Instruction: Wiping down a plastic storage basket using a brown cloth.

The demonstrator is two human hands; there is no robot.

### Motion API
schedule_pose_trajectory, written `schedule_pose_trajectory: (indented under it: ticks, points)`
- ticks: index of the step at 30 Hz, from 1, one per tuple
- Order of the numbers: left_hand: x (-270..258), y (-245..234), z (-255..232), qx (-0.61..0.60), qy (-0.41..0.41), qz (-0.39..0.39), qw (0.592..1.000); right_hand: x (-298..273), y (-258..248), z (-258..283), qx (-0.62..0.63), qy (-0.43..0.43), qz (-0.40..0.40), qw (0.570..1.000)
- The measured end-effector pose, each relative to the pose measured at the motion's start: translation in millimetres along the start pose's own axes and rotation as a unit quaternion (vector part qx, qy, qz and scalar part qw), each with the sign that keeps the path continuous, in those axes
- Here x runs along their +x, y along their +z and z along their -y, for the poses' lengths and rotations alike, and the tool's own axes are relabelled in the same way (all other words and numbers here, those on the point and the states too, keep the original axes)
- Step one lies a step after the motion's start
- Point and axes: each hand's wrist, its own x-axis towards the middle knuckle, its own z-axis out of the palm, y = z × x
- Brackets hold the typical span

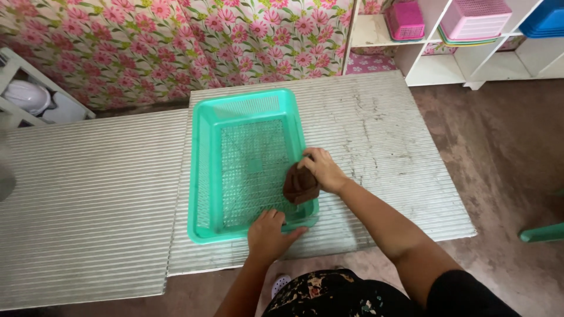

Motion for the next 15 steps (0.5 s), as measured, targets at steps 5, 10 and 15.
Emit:
schedule_pose_trajectory:
  ticks: [5,10,15]
  points:
    - [7,1,6,0.026,0.048,-0.029,0.998,-18,0,35,0.186,0.220,0.053,0.956]
    - [5,3,11,0.011,0.042,-0.059,0.997,-49,-21,75,0.309,0.376,0.120,0.865]
    - [2,-12,13,-0.006,0.078,-0.025,0.997,-27,-40,55,0.235,0.171,0.132,0.948]
